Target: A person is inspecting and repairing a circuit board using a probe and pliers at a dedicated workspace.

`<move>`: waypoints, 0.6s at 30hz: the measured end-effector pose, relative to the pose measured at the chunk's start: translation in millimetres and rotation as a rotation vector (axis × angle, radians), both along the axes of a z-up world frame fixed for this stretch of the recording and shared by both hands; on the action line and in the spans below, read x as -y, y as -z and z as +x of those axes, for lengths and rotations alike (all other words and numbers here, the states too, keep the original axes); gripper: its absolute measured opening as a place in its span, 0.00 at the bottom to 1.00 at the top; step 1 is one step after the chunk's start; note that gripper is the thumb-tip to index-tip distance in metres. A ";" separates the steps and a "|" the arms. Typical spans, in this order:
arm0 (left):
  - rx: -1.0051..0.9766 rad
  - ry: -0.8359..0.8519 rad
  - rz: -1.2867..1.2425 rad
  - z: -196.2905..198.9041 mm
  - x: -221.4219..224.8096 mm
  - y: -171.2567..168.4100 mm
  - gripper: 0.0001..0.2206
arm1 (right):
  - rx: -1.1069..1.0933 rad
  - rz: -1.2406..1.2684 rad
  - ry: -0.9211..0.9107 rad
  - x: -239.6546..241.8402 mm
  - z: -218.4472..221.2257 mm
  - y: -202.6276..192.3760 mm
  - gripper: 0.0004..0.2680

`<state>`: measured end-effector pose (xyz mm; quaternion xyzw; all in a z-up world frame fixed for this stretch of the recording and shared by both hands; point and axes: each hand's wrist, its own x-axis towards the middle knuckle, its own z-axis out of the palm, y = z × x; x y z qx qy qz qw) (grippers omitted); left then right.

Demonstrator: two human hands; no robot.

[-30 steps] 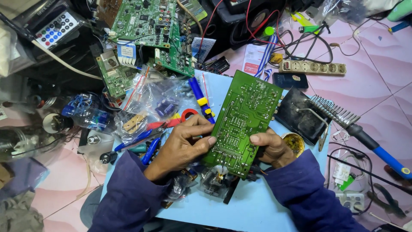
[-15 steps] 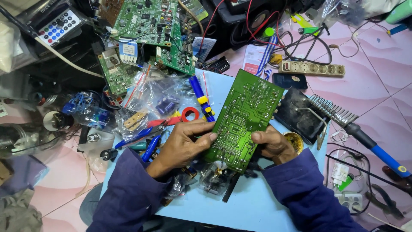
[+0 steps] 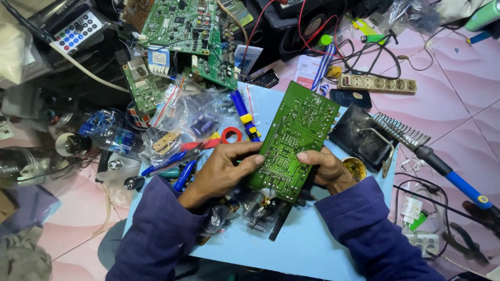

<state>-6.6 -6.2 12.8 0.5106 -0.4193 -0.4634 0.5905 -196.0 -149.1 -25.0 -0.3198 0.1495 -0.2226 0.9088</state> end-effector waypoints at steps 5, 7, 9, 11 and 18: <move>0.139 -0.191 -0.058 9.9 -5.7 -18.5 0.12 | 0.016 0.004 0.068 19.4 -23.0 45.2 0.25; 0.193 -0.328 -0.069 15.6 -8.8 -20.2 0.10 | 0.011 0.000 0.101 26.3 -24.4 26.6 0.25; 0.324 -0.482 -0.155 19.5 -10.9 -23.9 0.07 | 0.096 -0.038 0.002 20.8 -16.9 -26.7 0.21; 0.448 -0.481 -0.158 16.5 -10.0 -27.4 0.06 | 0.192 0.062 -0.076 17.5 -28.2 -34.6 0.22; 0.831 -0.313 -0.191 11.3 -4.7 -9.6 0.06 | 0.383 0.050 -0.216 55.9 -73.5 44.6 0.12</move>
